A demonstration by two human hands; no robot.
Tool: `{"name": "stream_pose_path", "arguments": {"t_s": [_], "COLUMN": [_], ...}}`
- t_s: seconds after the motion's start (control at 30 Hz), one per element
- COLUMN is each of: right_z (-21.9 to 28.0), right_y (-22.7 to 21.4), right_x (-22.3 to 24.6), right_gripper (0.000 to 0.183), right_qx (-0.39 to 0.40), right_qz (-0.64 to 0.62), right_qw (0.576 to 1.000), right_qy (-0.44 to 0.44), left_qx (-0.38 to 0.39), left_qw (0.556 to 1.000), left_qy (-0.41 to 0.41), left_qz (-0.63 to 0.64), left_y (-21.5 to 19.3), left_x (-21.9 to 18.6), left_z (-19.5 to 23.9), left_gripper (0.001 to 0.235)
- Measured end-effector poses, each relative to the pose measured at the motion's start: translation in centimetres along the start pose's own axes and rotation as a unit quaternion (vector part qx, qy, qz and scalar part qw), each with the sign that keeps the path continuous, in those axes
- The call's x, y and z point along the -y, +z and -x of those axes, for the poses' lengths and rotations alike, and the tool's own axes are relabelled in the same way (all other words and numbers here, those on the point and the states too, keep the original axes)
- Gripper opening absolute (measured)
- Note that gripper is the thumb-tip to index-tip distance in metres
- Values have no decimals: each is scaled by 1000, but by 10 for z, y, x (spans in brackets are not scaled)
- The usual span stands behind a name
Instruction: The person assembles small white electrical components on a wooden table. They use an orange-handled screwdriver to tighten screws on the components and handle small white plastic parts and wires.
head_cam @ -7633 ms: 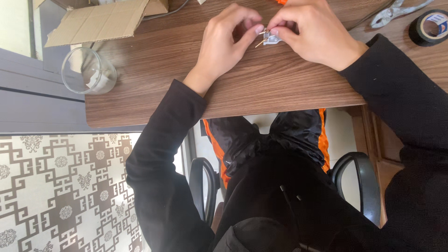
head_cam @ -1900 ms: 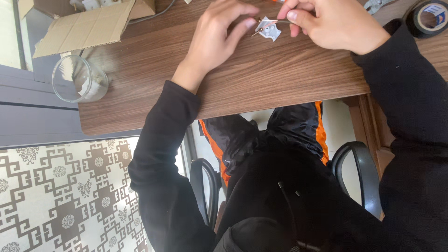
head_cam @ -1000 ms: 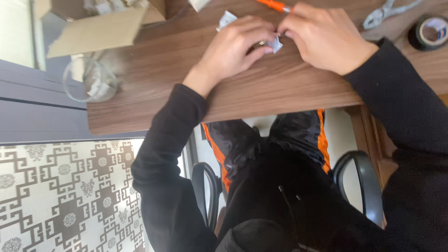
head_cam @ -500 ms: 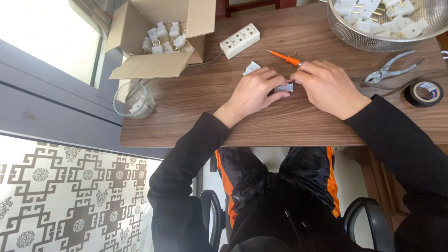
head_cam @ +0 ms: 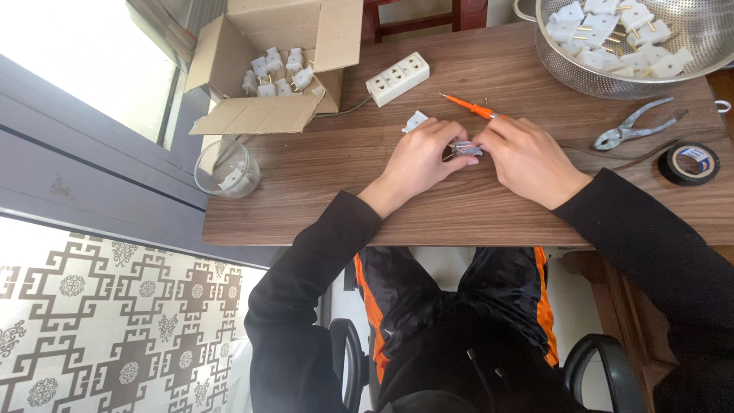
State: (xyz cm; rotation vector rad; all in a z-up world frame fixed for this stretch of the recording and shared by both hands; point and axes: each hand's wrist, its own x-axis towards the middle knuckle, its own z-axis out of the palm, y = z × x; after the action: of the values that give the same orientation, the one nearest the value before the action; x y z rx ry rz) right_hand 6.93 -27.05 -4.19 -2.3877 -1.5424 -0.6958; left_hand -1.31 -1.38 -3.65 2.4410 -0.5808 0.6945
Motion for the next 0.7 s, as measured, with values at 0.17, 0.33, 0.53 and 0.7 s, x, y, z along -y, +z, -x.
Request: {"name": "stream_pose_path", "arguments": {"t_s": [0.17,0.33,0.53,0.7], "right_z": [7,0,3,1], "right_y": [14,-8,-6,-7], "right_x": [-1,6,5,8], "right_gripper": [12,16,18,12], "right_qx": [2,-12,-12,-12], "right_qz": [51,28,42,60], "right_qw": [998,999,998,997], "right_qy": [-22,-22,-41,-42], "left_qx": [-14,0,1,3], "left_qw": [1000,999,995,995], "left_qy": [-10,39,79,82], "left_qz": [-20,-35,-61,-53], "left_y": [6,-2,-11,-14], "left_x": [0,6,2,1], "left_z": [0,3,4,3], "left_gripper": [34,25,16,13]}}
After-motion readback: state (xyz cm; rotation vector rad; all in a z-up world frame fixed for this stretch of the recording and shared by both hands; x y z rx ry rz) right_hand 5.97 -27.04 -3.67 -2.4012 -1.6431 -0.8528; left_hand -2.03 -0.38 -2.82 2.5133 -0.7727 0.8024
